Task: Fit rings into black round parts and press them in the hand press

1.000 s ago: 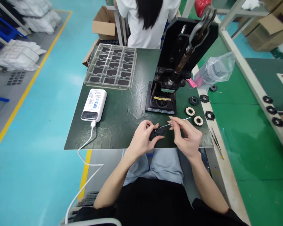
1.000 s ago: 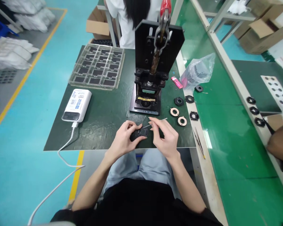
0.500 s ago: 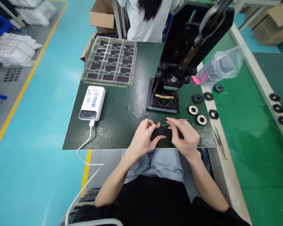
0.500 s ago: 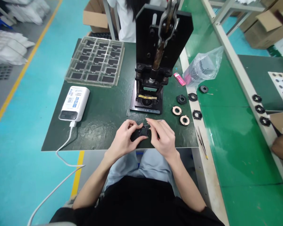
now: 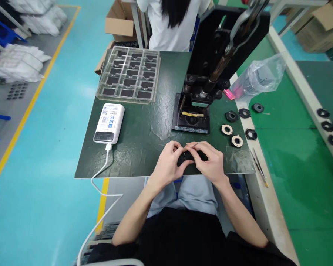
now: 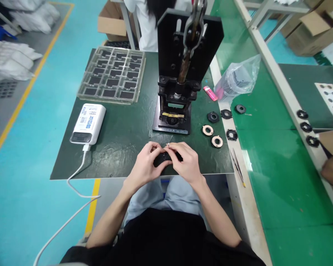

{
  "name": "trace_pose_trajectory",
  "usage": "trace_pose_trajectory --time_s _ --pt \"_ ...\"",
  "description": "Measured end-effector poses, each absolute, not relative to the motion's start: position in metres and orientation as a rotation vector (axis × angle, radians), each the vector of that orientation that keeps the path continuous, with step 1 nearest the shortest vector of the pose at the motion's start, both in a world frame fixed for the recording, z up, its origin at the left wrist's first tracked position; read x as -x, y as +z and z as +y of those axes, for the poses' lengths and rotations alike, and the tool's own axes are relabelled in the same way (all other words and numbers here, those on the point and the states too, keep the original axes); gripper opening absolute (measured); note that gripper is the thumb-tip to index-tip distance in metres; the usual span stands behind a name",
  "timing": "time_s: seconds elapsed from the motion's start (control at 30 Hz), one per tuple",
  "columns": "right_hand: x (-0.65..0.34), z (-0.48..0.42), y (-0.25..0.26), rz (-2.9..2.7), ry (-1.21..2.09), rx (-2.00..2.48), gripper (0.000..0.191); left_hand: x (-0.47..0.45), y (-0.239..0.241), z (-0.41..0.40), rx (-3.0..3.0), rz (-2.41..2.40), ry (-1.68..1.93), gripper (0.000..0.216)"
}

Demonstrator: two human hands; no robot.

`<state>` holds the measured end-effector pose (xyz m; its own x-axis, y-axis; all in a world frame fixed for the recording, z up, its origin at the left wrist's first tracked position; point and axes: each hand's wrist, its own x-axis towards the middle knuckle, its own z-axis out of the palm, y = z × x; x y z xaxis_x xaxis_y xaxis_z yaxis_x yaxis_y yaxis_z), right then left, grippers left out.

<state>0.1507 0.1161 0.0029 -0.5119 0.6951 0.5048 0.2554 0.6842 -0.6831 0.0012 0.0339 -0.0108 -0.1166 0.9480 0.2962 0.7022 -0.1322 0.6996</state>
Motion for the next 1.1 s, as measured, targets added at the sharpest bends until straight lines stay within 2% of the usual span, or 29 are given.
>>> trace_pose_trajectory --time_s 0.3,0.47,0.6,0.83,0.97,1.1 --pt "-0.148 0.121 -0.004 -2.065 0.854 0.827 0.021 -0.001 -0.009 0.034 -1.884 1.839 1.08 0.028" --pt "-0.153 0.133 -0.006 -1.573 1.139 0.997 0.031 0.0 -0.01 0.036 -1.939 1.848 1.109 0.033" --pt "-0.17 0.141 -0.004 -1.232 1.098 1.051 0.036 0.0 -0.014 0.034 -1.944 1.862 1.123 0.036" --pt "-0.205 0.141 0.0 -1.334 0.793 1.078 0.031 0.009 0.005 0.048 -1.867 1.838 1.093 0.038" --pt "-0.213 0.142 -0.005 -1.334 0.944 1.082 0.035 0.023 0.019 0.1 -1.875 2.061 1.149 0.039" --pt "-0.217 0.144 -0.012 -1.266 1.017 1.046 0.035 0.032 0.017 0.139 -1.893 2.091 1.033 0.04"
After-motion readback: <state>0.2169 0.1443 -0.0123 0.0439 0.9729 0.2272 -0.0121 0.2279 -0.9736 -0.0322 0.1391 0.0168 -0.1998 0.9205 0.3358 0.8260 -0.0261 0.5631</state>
